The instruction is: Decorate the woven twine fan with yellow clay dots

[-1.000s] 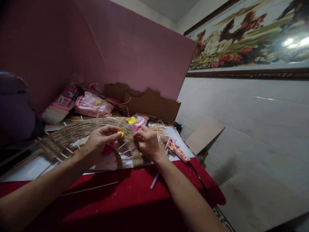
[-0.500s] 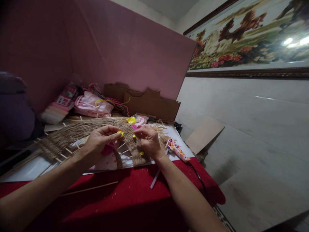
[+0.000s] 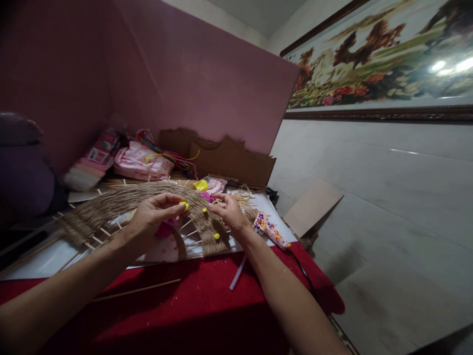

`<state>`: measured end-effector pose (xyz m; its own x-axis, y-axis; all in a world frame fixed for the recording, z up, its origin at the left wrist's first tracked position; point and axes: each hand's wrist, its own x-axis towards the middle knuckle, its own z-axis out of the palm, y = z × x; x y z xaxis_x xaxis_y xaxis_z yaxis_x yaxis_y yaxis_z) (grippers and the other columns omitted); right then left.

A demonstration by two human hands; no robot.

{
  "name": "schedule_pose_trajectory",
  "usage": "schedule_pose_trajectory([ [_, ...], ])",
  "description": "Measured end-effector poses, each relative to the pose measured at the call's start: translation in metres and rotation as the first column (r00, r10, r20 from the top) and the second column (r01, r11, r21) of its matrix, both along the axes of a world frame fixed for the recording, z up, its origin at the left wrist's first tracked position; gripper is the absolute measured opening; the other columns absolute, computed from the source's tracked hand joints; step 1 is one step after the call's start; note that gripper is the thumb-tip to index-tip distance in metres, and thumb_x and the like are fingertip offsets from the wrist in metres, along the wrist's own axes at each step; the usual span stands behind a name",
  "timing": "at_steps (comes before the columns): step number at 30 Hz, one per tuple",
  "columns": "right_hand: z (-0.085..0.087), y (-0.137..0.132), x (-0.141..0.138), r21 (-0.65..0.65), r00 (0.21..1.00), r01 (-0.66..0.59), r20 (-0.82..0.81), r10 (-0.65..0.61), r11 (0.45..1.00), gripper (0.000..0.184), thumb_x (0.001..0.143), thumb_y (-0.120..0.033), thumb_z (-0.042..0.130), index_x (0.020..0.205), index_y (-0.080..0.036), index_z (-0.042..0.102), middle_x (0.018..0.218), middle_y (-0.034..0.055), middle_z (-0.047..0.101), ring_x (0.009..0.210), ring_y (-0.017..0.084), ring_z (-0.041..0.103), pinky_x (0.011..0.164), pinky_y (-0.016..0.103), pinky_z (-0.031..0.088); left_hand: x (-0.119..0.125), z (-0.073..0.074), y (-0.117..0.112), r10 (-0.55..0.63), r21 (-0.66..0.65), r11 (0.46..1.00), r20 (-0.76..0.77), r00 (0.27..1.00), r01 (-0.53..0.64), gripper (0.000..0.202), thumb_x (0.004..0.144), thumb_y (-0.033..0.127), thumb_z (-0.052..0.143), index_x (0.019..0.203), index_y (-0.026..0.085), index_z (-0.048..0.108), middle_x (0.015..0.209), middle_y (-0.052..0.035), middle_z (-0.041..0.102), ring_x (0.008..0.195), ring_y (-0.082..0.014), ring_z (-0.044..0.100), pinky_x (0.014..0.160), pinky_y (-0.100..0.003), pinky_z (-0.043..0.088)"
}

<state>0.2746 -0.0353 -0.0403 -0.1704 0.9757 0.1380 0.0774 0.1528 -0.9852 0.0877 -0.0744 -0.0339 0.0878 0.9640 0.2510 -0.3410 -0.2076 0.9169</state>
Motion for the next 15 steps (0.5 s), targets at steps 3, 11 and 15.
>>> schedule_pose_trajectory([
  [3, 0.003, -0.002, 0.000, -0.039, 1.000, -0.001, -0.004, 0.001, 0.999, 0.055, 0.059, -0.031, 0.075, 0.108, -0.019, 0.052, 0.072, -0.0006, 0.065, 0.061, 0.015, 0.058, 0.055, 0.024, 0.041, 0.000, 0.000, 0.000, -0.002, -0.005, 1.000, 0.004, 1.000, 0.002, 0.020, 0.062, 0.022, 0.076, 0.076, 0.014, 0.063, 0.064, -0.0024, 0.069, 0.050, -0.0085, 0.059, 0.047, -0.018, 0.044],
  [11, -0.006, 0.006, 0.000, -0.031, 0.994, -0.092, -0.069, 0.090, 0.995, 0.061, 0.059, -0.031, 0.078, 0.112, -0.019, 0.050, 0.070, -0.0009, 0.066, 0.062, 0.015, 0.062, 0.060, 0.027, 0.045, 0.000, 0.000, 0.001, 0.008, 0.008, 1.000, -0.011, 1.000, -0.008, 0.021, 0.062, 0.023, 0.077, 0.075, 0.013, 0.064, 0.064, -0.0028, 0.070, 0.048, -0.0075, 0.057, 0.048, -0.018, 0.044],
  [15, -0.008, 0.008, -0.001, -0.032, 0.991, -0.107, -0.079, 0.104, 0.994, 0.063, 0.057, -0.031, 0.079, 0.111, -0.019, 0.049, 0.068, -0.0023, 0.065, 0.061, 0.015, 0.062, 0.060, 0.027, 0.046, 0.000, 0.000, 0.000, 0.010, -0.006, 1.000, -0.014, 1.000, -0.010, 0.021, 0.061, 0.023, 0.077, 0.074, 0.014, 0.064, 0.063, -0.0027, 0.070, 0.048, -0.0074, 0.057, 0.047, -0.017, 0.043],
])
